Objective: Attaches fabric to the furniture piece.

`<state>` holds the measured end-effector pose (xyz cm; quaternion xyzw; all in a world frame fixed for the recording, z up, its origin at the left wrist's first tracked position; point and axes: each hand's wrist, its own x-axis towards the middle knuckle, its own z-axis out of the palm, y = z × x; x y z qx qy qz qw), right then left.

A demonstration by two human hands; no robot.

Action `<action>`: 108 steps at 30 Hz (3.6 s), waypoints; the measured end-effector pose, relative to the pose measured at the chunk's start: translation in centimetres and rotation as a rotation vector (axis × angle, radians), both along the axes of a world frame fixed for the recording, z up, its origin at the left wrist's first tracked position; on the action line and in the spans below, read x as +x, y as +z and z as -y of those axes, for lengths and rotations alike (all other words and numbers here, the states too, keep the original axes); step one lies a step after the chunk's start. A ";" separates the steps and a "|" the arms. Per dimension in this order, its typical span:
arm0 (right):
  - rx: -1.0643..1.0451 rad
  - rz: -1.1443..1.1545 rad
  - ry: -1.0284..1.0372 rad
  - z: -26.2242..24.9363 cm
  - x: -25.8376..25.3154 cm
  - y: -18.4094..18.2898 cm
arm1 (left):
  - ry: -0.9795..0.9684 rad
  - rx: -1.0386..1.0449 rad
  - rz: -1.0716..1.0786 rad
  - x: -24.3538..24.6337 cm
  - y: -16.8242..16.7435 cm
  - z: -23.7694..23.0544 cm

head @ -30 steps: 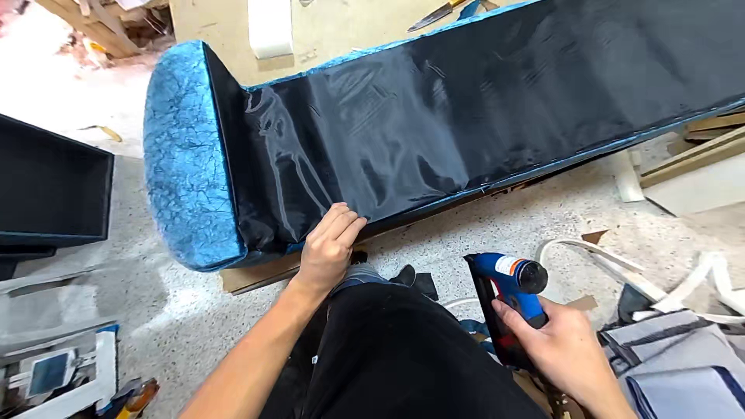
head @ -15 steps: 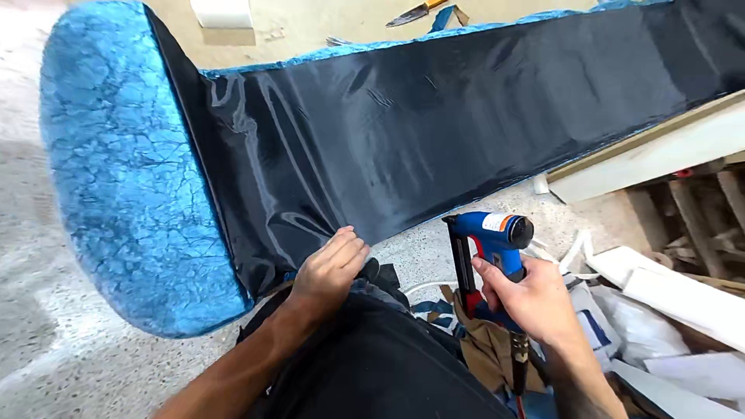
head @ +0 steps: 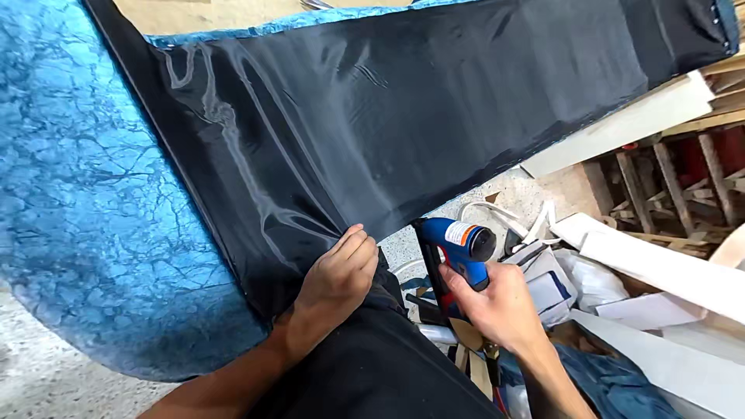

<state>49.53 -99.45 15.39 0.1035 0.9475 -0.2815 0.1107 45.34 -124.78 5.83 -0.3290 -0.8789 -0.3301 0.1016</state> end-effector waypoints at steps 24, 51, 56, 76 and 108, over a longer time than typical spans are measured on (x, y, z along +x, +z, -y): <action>0.091 -0.123 -0.029 1.8 3.0 0.2 | -0.018 0.019 0.016 -0.3 0.8 1.6; -0.046 -0.075 0.202 -8.6 11.2 -10.5 | 0.400 -1.275 0.178 3.7 8.2 0.3; -0.057 -0.121 0.210 -9.2 10.9 -10.8 | 0.315 -1.240 0.107 4.7 7.9 1.4; -0.072 0.089 0.072 -7.4 14.4 -8.6 | 0.293 -1.157 -0.050 8.8 4.1 1.9; -1.422 0.951 0.016 9.1 -1.6 -6.7 | 0.492 -1.128 0.168 13.4 1.9 1.7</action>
